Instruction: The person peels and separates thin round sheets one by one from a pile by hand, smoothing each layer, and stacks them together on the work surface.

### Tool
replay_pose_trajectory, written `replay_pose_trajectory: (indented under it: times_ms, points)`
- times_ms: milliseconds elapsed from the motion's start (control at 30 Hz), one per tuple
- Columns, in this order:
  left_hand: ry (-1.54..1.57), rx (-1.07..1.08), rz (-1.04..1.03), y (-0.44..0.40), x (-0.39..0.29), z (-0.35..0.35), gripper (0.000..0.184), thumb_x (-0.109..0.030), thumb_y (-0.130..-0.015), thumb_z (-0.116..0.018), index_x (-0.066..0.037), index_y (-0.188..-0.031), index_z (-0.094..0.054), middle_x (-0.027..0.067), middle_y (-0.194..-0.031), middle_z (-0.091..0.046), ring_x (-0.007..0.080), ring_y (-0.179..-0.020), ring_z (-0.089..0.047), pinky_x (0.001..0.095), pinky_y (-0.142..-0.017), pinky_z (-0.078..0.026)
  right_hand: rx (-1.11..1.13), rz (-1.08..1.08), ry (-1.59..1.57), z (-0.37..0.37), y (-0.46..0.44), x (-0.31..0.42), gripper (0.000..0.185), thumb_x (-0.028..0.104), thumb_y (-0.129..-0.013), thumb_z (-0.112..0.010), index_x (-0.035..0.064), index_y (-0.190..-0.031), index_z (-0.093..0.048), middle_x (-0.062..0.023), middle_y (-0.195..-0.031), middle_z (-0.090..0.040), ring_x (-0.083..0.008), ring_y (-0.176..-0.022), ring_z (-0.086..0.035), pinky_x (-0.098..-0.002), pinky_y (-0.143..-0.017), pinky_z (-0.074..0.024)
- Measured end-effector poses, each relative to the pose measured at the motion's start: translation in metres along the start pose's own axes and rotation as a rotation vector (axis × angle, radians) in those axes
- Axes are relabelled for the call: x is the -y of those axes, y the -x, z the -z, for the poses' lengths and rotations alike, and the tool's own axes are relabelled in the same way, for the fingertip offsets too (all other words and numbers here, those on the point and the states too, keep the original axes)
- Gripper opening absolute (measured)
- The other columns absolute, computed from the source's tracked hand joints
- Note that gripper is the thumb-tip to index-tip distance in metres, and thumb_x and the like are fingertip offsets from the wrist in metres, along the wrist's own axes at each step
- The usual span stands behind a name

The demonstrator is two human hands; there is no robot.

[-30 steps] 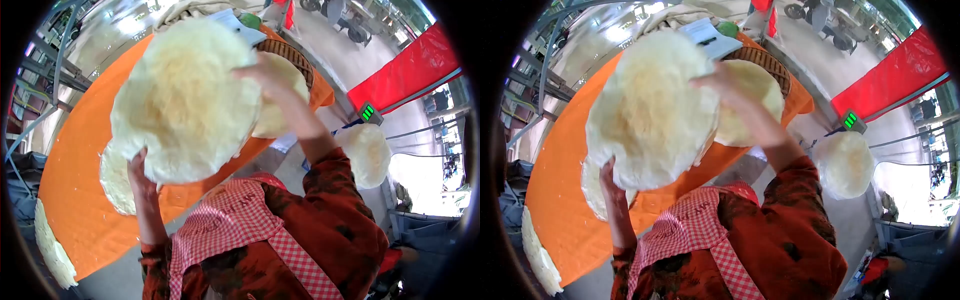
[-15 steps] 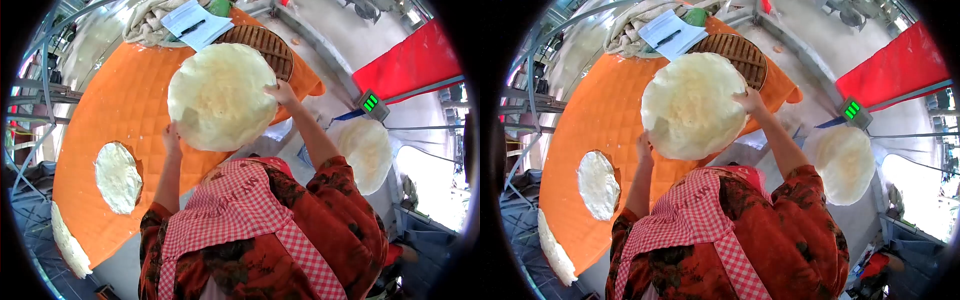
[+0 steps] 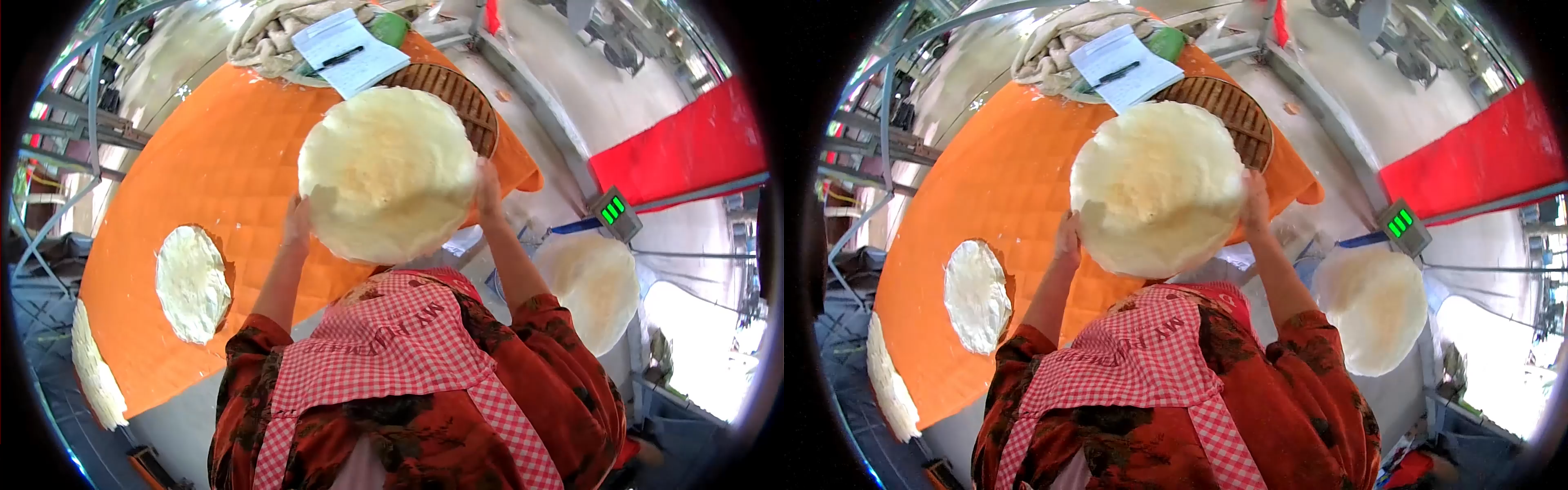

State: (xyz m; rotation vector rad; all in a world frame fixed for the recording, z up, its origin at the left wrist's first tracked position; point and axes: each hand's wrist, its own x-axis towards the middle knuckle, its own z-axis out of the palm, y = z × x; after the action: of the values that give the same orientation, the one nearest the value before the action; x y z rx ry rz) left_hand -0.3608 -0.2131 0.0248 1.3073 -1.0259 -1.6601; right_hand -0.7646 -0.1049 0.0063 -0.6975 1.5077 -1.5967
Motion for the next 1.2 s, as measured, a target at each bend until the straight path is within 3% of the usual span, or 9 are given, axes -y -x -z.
replay_pose_trajectory:
  times_ms: [167,233,333,433,600,800,933,1033,1200]
  points:
    - [-0.066,-0.018,-0.085,-0.004,0.033,-0.004,0.039,-0.022,-0.088,-0.059,-0.004,-0.122,-0.052,0.0066,-0.104,-0.063,0.0175,-0.092,-0.06,0.0342,-0.079,-0.05,-0.114,0.632,0.672,-0.014,-0.007,0.03,0.062,0.029,-0.093,-0.051,-0.007,-0.14,-0.032,-0.024,-0.147,-0.03,-0.0329,-0.138,-0.027,-0.0389,-0.114,-0.0185]
    - [-0.089,-0.066,-0.202,-0.01,0.049,0.006,0.04,-0.016,-0.086,-0.063,-0.003,-0.123,-0.051,0.0077,-0.105,-0.063,0.0184,-0.094,-0.059,0.035,-0.082,-0.05,-0.182,0.71,0.95,-0.039,-0.008,0.061,0.056,0.024,-0.094,-0.052,-0.002,-0.14,-0.034,-0.0218,-0.144,-0.035,-0.0334,-0.135,-0.032,-0.0411,-0.111,-0.0242]
    - [-0.257,-0.4,-0.263,0.013,0.052,0.01,0.05,-0.015,-0.085,-0.066,-0.003,-0.128,-0.046,0.0095,-0.111,-0.057,0.0203,-0.099,-0.057,0.0336,-0.083,-0.048,0.011,0.635,0.751,-0.103,0.026,0.123,0.048,0.018,-0.092,-0.057,-0.0007,-0.134,-0.042,-0.019,-0.138,-0.043,-0.028,-0.127,-0.042,-0.0383,-0.103,-0.0357]
    - [-0.195,-0.3,-0.168,0.067,0.043,0.051,0.052,-0.023,-0.083,-0.07,0.0,-0.125,-0.049,0.0124,-0.11,-0.059,0.0216,-0.1,-0.058,0.0344,-0.084,-0.049,0.286,0.461,0.652,-0.151,0.029,0.118,0.039,0.015,-0.092,-0.059,-0.0016,-0.126,-0.05,-0.0143,-0.126,-0.053,-0.0212,-0.116,-0.051,-0.0335,-0.095,-0.0428]
    - [0.219,-0.637,-0.037,0.172,0.066,0.188,0.023,-0.013,-0.089,-0.059,0.0,-0.107,-0.057,0.007,-0.084,-0.062,0.0162,-0.068,-0.06,0.0282,-0.06,-0.049,0.891,0.245,0.313,-0.335,0.111,0.047,0.022,0.013,-0.092,-0.061,0.0002,-0.109,-0.061,-0.0066,-0.102,-0.066,-0.0153,-0.095,-0.062,-0.0282,-0.086,-0.0485]
    - [0.942,-0.995,-0.146,0.247,0.048,0.307,0.023,-0.006,-0.092,-0.045,0.002,-0.114,-0.045,0.0129,-0.096,-0.06,0.0265,-0.088,-0.064,0.0358,-0.08,-0.055,1.429,0.936,0.578,-0.558,0.251,-0.055,0.037,0.015,-0.082,-0.068,0.0059,-0.116,-0.059,-0.0099,-0.117,-0.062,-0.0275,-0.113,-0.056,-0.0387,-0.094,-0.0455]
    - [1.186,-0.836,-0.237,0.249,0.06,0.35,0.03,-0.003,-0.092,-0.046,0.003,-0.12,-0.041,0.0186,-0.113,-0.057,0.0285,-0.103,-0.06,0.0397,-0.091,-0.051,1.577,1.283,0.806,-0.613,0.284,-0.097,0.058,0.027,-0.079,-0.068,0.0142,-0.131,-0.047,-0.0077,-0.14,-0.042,-0.0247,-0.133,-0.036,-0.0402,-0.106,-0.0324]
    - [1.205,-0.769,-0.189,0.25,0.059,0.362,0.027,-0.003,-0.092,-0.047,0.002,-0.118,-0.044,0.016,-0.111,-0.058,0.026,-0.102,-0.06,0.0395,-0.091,-0.051,1.614,1.339,1.05,-0.62,0.289,-0.104,0.069,0.031,-0.077,-0.07,0.0166,-0.137,-0.041,-0.005,-0.149,-0.031,-0.0241,-0.138,-0.027,-0.0388,-0.108,-0.0303]
    - [0.896,-0.805,-0.073,0.246,0.044,0.371,0.019,-0.006,-0.087,-0.061,-0.001,-0.103,-0.05,0.0096,-0.087,-0.063,0.0173,-0.069,-0.064,0.03,-0.062,-0.056,1.447,1.317,0.835,-0.627,0.29,-0.112,0.041,0.014,-0.082,-0.06,0.0128,-0.123,-0.057,-0.0065,-0.125,-0.059,-0.0243,-0.118,-0.053,-0.0365,-0.099,-0.0409]
